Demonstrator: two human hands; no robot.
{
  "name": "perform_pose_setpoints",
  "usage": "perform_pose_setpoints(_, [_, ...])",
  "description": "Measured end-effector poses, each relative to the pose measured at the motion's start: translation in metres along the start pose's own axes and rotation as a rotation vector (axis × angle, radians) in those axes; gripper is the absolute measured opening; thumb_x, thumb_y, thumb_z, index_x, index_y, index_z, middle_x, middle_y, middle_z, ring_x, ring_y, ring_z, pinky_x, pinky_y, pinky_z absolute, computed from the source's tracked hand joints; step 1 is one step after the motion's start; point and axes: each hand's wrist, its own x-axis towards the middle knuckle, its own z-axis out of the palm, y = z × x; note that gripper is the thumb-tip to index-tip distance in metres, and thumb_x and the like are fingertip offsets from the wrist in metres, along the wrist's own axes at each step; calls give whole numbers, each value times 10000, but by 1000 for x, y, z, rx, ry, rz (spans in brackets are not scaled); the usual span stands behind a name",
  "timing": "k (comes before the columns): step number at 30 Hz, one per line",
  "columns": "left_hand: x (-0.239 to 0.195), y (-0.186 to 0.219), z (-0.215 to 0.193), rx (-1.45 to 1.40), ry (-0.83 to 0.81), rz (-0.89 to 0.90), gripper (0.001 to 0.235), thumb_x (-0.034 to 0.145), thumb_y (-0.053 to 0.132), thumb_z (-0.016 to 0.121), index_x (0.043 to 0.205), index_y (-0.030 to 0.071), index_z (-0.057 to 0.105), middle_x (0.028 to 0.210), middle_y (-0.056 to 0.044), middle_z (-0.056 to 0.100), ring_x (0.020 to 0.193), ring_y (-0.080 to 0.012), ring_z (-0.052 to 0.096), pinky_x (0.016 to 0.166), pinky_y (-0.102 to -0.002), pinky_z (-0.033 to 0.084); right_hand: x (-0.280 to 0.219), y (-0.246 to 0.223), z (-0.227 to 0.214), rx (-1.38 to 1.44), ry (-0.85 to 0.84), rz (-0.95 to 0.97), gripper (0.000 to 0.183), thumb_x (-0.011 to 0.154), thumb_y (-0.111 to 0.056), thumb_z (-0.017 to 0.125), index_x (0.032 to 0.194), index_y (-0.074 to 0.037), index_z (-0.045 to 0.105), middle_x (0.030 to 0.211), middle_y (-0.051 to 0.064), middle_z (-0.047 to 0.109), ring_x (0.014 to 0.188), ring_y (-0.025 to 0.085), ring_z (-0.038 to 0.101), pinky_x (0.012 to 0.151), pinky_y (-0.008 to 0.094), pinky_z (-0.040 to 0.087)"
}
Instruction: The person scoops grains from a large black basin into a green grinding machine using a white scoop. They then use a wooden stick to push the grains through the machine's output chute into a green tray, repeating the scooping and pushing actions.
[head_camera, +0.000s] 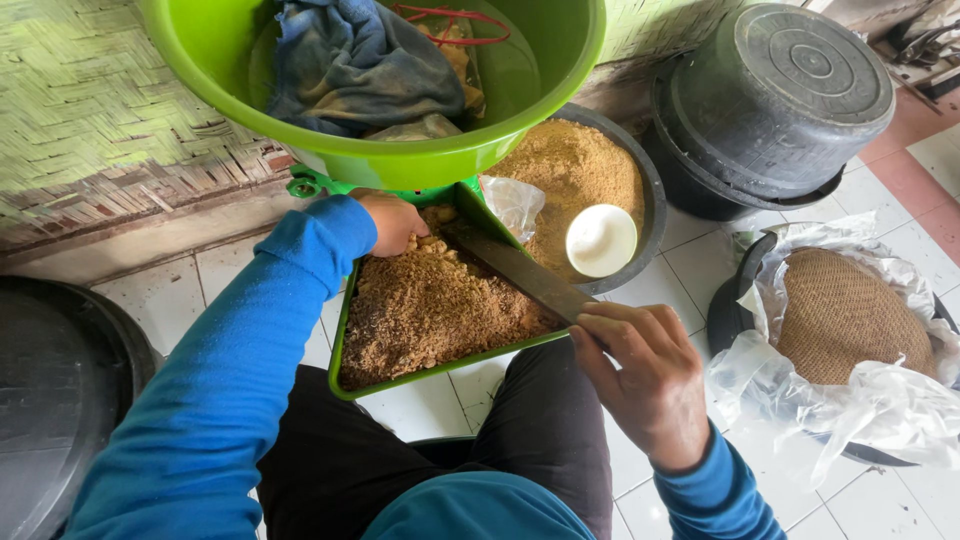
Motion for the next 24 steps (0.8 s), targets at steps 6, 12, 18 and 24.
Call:
perform_pose_setpoints(6, [1,0,2,16,22,7,601,877,107,584,1407,386,624,1414,-48,634,1317,-285,589,1106,-427,464,-26,9,28,57,149,134,283,821,-125,877,1009,-33,686,1051,112,722,872,204,707,680,289,592])
perform_pose_setpoints(12, [2,-7,3,29,72,84,573,876,97,583,1390,339,651,1357,-74,679,1264,-288,628,1081,-426,485,-54,17,54,173,275,150,369,866,-199,853,1095,-36,615,1047,139,691,870,191,702,710,293,594])
perform_pose_setpoints(18, [8,3,10,303,121,79,430,886,125,612,1272,274,727,1377,-113,605,1306,-323,540,1057,-449,471,-61,28,54,197,275,212,342,898,-189,824,1116,-24,618,1038,141,689,856,192,705,720,292,591])
perform_pose_setpoints(24, [14,3,6,157,219,300,324,799,91,583,1095,11,689,1251,-129,629,1124,-315,633,1016,-459,493,-57,32,55,209,262,212,320,916,-199,809,1106,-24,621,1048,135,681,856,185,707,712,284,602])
